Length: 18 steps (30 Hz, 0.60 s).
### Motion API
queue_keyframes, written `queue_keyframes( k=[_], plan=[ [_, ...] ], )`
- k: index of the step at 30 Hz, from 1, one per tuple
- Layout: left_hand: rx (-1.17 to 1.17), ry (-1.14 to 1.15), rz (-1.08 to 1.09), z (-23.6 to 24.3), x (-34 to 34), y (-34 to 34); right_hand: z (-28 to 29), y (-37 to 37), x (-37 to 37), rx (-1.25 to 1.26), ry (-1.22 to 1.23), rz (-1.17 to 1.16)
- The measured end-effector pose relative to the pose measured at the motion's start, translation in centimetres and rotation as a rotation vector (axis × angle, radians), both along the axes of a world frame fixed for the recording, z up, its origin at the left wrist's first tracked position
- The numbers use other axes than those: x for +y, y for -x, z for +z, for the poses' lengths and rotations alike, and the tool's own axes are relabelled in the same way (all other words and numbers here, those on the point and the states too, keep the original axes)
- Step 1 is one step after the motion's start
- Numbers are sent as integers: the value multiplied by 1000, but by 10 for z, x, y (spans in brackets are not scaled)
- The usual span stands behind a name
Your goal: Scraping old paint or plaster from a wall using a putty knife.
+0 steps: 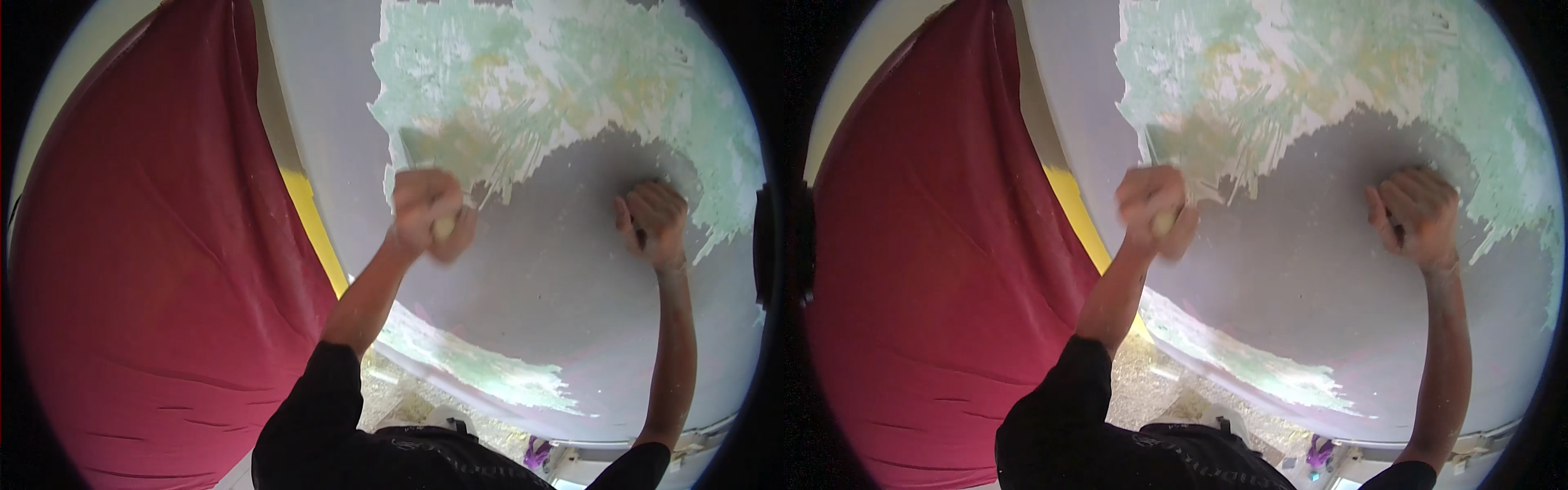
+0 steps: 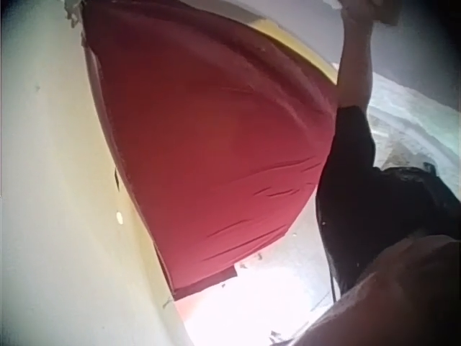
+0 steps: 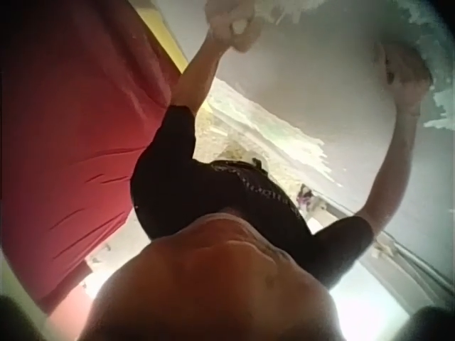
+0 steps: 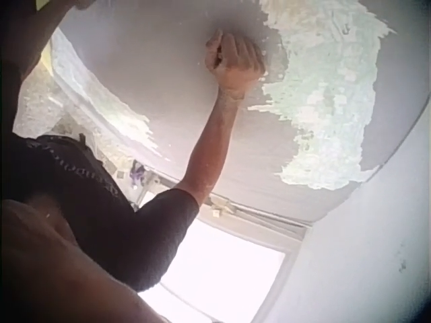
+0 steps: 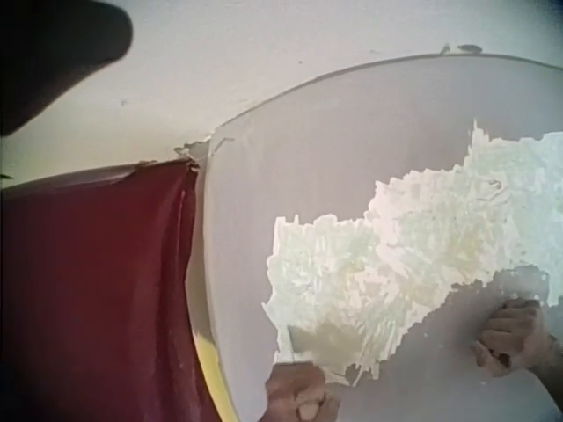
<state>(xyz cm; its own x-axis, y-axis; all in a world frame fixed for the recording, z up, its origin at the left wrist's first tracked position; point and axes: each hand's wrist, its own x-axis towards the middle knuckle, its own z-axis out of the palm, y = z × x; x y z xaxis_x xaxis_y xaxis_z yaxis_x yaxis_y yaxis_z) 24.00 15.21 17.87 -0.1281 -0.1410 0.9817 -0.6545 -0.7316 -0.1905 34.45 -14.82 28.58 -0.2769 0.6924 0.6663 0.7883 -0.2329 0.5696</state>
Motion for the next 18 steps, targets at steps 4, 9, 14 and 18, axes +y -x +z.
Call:
queue_keyframes(
  k=[4,9,14,18],
  plan=[
    [155,-176,64,-13,17,-9,-1,4,3,26,24,-57],
    [92,83,-158,-20,6,1,-1,4,-1,31,35,-58],
    [114,-114,78,-8,3,1,0,1,-3,26,15,-45],
    [33,-92,-33,-7,11,-15,-2,0,3,72,18,-24]
  ],
)
